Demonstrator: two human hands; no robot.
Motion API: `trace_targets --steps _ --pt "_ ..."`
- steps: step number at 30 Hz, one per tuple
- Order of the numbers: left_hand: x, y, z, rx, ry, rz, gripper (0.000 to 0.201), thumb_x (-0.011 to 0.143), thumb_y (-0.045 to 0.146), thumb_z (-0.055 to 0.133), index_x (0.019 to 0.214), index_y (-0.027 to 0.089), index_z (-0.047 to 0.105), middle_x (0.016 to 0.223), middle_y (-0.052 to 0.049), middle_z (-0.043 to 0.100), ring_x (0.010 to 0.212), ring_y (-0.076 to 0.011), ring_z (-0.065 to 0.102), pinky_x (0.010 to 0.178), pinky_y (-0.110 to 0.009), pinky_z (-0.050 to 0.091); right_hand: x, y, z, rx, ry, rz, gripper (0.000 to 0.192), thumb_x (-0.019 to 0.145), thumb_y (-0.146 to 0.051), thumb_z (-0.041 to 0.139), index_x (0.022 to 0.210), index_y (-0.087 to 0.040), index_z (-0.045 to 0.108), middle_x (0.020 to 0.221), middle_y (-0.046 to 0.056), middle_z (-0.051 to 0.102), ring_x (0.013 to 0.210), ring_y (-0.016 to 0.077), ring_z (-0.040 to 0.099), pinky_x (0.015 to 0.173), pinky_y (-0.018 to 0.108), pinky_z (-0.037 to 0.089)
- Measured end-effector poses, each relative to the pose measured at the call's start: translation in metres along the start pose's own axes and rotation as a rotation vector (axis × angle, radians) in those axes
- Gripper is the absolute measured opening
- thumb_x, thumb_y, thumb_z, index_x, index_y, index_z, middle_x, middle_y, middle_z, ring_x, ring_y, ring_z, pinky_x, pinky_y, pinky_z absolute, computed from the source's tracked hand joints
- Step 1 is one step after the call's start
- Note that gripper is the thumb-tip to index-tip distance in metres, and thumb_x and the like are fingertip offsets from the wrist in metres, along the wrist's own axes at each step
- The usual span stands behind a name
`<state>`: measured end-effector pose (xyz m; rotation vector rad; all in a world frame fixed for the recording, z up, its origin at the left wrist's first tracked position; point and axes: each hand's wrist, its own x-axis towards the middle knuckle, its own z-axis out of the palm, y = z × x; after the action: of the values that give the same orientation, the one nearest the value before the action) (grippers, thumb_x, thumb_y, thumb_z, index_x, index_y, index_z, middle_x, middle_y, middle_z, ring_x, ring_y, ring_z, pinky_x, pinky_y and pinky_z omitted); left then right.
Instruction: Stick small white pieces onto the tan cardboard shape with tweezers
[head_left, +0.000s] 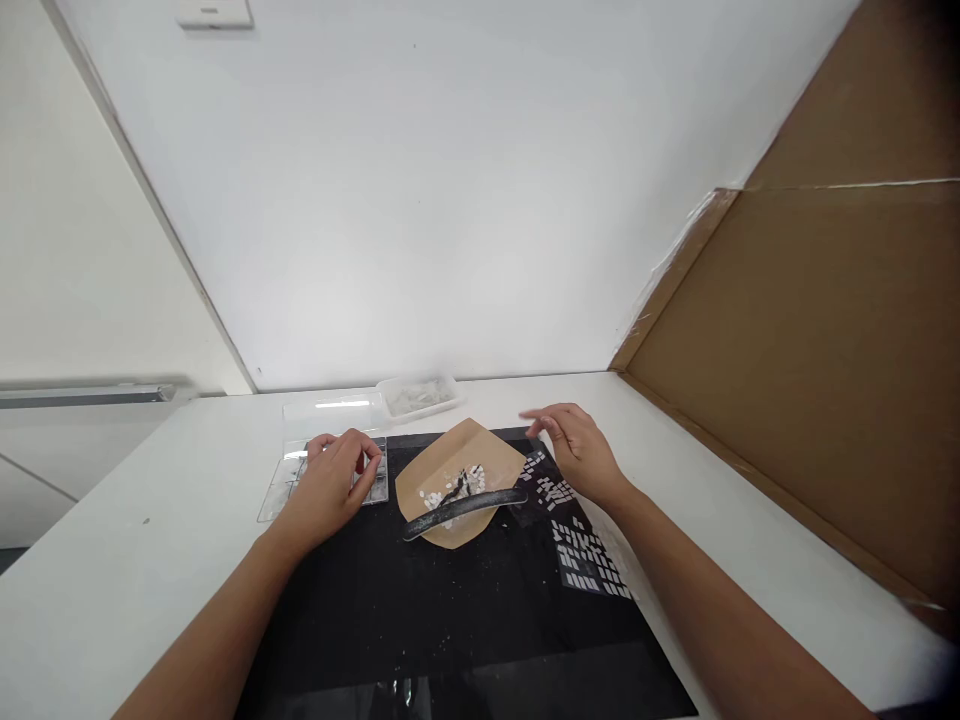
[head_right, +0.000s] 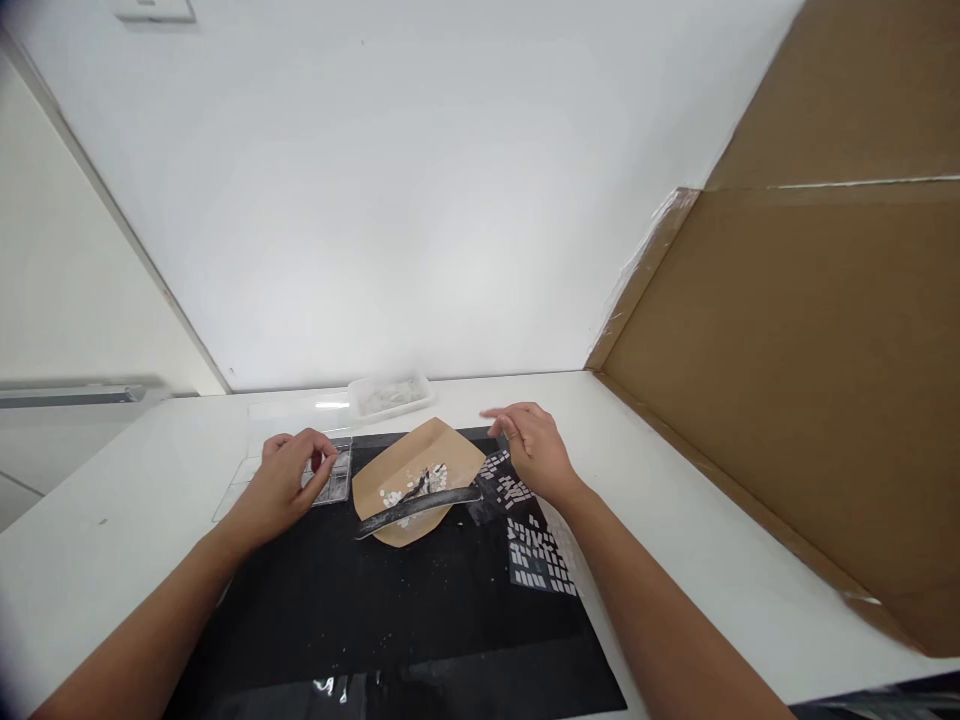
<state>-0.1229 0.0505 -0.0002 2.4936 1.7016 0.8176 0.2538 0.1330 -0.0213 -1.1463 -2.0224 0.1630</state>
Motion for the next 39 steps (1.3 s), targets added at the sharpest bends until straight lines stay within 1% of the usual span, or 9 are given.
trace_targets --steps 4,7,9,14,21,24,27,31,39 --pt "-0.001 0.001 0.001 0.089 0.032 0.077 0.013 0.101 0.028 0.040 0.097 0.021 0.051 0.093 -0.001 0.063 0.074 -0.0144 0.057 0.103 -0.046 0.031 -0.001 0.014 -0.002 -0.144 0.088 0.122 0.063 0.100 -0.036 0.041 0.159 -0.021 0.026 0.145 0.014 0.053 0.139 0.0348 0.039 0.111 0.063 0.038" --pt "-0.001 0.001 0.001 0.106 0.062 0.089 0.012 0.100 0.027 0.041 0.096 0.021 0.051 0.094 -0.002 0.063 0.075 -0.0146 0.058 0.102 -0.045 0.031 -0.002 0.036 -0.014 -0.331 0.146 0.229 0.087 0.089 -0.051 0.057 0.160 -0.017 0.019 0.166 0.019 0.013 0.153 0.0439 0.009 0.116 0.069 0.025" --pt "0.000 0.001 0.002 0.103 0.072 0.084 0.012 0.100 0.027 0.041 0.096 0.022 0.051 0.093 -0.002 0.064 0.076 -0.0151 0.059 0.102 -0.044 0.032 -0.005 0.053 -0.023 -0.441 0.153 0.307 0.087 0.089 -0.058 0.055 0.158 -0.017 0.023 0.167 0.019 0.003 0.154 0.0456 -0.003 0.116 0.072 0.018" --pt "0.000 0.003 0.003 0.071 0.059 0.073 0.014 0.102 0.030 0.041 0.098 0.022 0.052 0.088 0.001 0.064 0.074 -0.0150 0.061 0.105 -0.044 0.031 -0.018 0.099 -0.034 -0.596 0.032 0.515 0.086 0.092 -0.066 0.040 0.154 -0.007 0.033 0.168 0.023 0.003 0.153 0.0440 -0.016 0.116 0.075 -0.006" --pt "0.000 0.001 0.007 0.082 0.064 0.106 0.021 0.103 0.035 0.042 0.102 0.022 0.059 0.089 0.000 0.069 0.072 -0.0150 0.061 0.100 -0.041 0.035 -0.028 0.131 -0.040 -0.443 -0.127 0.806 0.094 0.084 -0.074 0.044 0.157 -0.014 0.033 0.165 0.024 0.020 0.153 0.0487 0.006 0.115 0.076 -0.005" --pt "-0.001 0.000 0.008 0.074 0.066 0.114 0.023 0.103 0.037 0.044 0.103 0.023 0.062 0.094 -0.003 0.072 0.075 -0.0162 0.063 0.097 -0.041 0.036 -0.024 0.128 -0.054 -0.424 0.192 0.770 0.096 0.088 -0.067 0.042 0.162 -0.014 0.010 0.167 0.024 0.001 0.152 0.0505 0.006 0.112 0.081 -0.001" --pt "-0.002 -0.001 0.008 0.057 0.035 0.181 0.021 0.101 0.038 0.049 0.103 0.025 0.065 0.103 -0.003 0.074 0.080 -0.0165 0.065 0.099 -0.041 0.035 -0.020 0.115 -0.053 -0.425 0.525 0.820 0.082 0.091 -0.050 0.040 0.158 -0.008 0.015 0.164 0.031 0.002 0.151 0.0533 -0.004 0.102 0.087 -0.008" --pt "-0.003 0.003 0.007 0.042 0.097 0.193 0.019 0.101 0.035 0.051 0.099 0.026 0.068 0.100 -0.001 0.075 0.090 -0.0174 0.067 0.100 -0.040 0.035 -0.018 0.095 -0.034 -0.522 0.162 0.505 0.069 0.087 -0.039 0.046 0.148 -0.009 0.033 0.161 0.026 0.019 0.154 0.0437 -0.001 0.112 0.078 -0.007" --pt "-0.006 0.016 0.004 0.050 0.227 0.173 0.021 0.102 0.030 0.052 0.116 0.029 0.068 0.092 0.001 0.075 0.085 -0.0145 0.067 0.106 -0.040 0.032 -0.008 0.058 -0.025 -0.483 0.395 0.403 0.050 0.089 -0.034 0.046 0.134 -0.012 0.046 0.154 0.025 0.023 0.153 0.0454 0.002 0.112 0.080 -0.002"
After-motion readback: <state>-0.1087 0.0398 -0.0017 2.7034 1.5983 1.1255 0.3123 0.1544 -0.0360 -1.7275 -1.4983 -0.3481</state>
